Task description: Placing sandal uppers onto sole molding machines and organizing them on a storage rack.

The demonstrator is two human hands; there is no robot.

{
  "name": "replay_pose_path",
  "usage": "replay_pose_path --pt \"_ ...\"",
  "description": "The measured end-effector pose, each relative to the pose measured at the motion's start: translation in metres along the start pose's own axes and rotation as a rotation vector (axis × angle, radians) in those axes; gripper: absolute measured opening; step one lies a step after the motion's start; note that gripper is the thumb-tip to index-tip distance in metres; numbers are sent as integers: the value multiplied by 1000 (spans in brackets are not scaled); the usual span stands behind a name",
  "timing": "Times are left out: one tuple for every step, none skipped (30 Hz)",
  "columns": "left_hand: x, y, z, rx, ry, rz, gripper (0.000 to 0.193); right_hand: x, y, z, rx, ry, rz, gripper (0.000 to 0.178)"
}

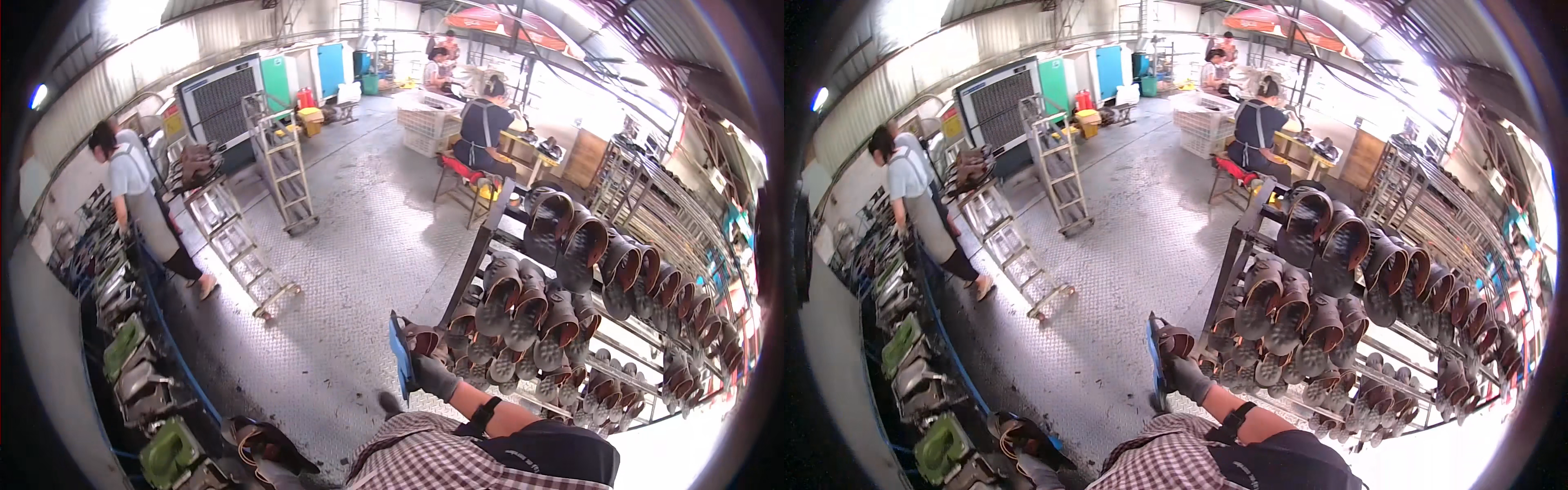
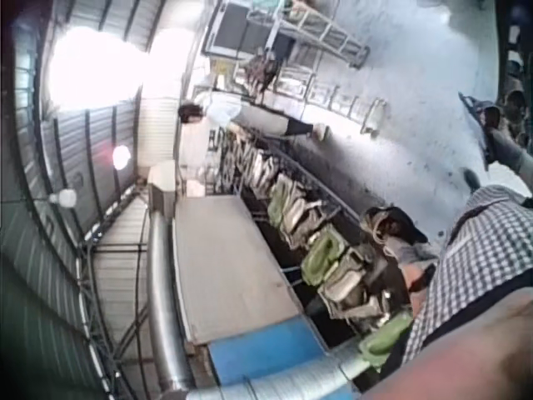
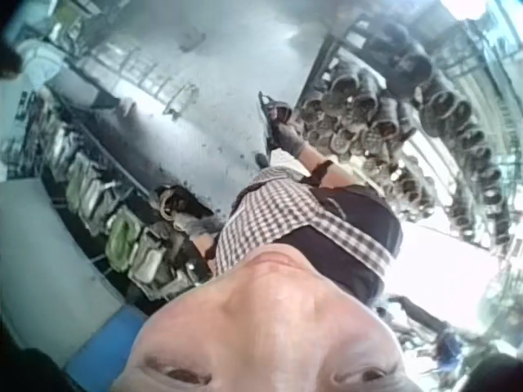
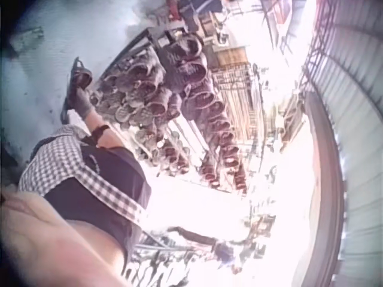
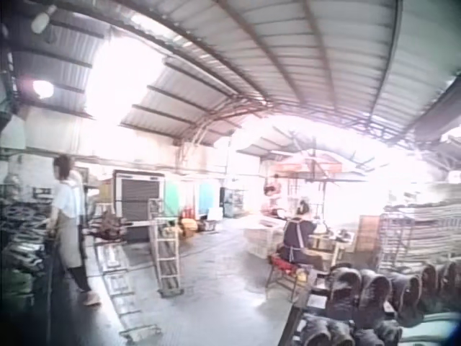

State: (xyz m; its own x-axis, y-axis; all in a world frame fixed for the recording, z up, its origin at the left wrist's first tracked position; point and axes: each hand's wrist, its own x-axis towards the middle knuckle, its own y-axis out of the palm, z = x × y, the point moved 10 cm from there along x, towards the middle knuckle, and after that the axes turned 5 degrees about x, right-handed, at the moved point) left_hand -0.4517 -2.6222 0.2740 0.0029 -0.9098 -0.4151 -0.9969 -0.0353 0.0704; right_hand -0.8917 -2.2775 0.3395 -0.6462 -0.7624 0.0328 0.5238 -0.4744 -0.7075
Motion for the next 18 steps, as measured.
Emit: replay_pose_path --pt "-2 2 -2 30 5 3 44 0 -8 12 3 5 -9 25" --pt "-1 5 -1 45 6 7 43 0 -18 25 234 7 -50 22" --pt "2 9 -11 59 23 16 43 8 -24 40 468 0 -94 20" --pt "7 15 -17 73 33 28 43 19 -19 36 478 -11 -96 20" --pt "10 18 -21 81 42 33 43 29 12 2 1116 285 -17 17" --pt "12 29 -27 92 47 51 43 35 53 -25 1740 595 84 15" --pt "8 54 -35 102 41 98 43 57 82 -119 1381 465 -11 17" --pt "14 39 -41 110 54 60 42 81 97 -98 1393 452 55 17" --pt "19 39 -45 119 63 55 42 83 103 -77 1645 608 70 20" --pt "22 48 -49 133 67 62 42 82 109 -63 1894 770 67 23" --pt "26 59 -53 143 66 80 42 83 110 -71 1846 894 29 26" --pt "29 67 -57 153 74 90 42 90 109 -72 1857 885 37 26" --pt "32 77 -60 170 77 101 42 93 109 -76 1852 905 36 22" --pt "36 85 -64 180 78 109 41 95 108 -81 1848 926 35 18" --pt "38 95 -66 193 76 121 41 95 114 -102 1774 945 41 14" --pt "39 105 -66 204 70 130 41 99 127 -128 1845 901 90 13" --pt "39 109 -65 215 59 120 41 101 142 -146 1803 931 74 17" --pt "40 109 -65 225 52 111 41 102 157 -166 1758 959 59 23"
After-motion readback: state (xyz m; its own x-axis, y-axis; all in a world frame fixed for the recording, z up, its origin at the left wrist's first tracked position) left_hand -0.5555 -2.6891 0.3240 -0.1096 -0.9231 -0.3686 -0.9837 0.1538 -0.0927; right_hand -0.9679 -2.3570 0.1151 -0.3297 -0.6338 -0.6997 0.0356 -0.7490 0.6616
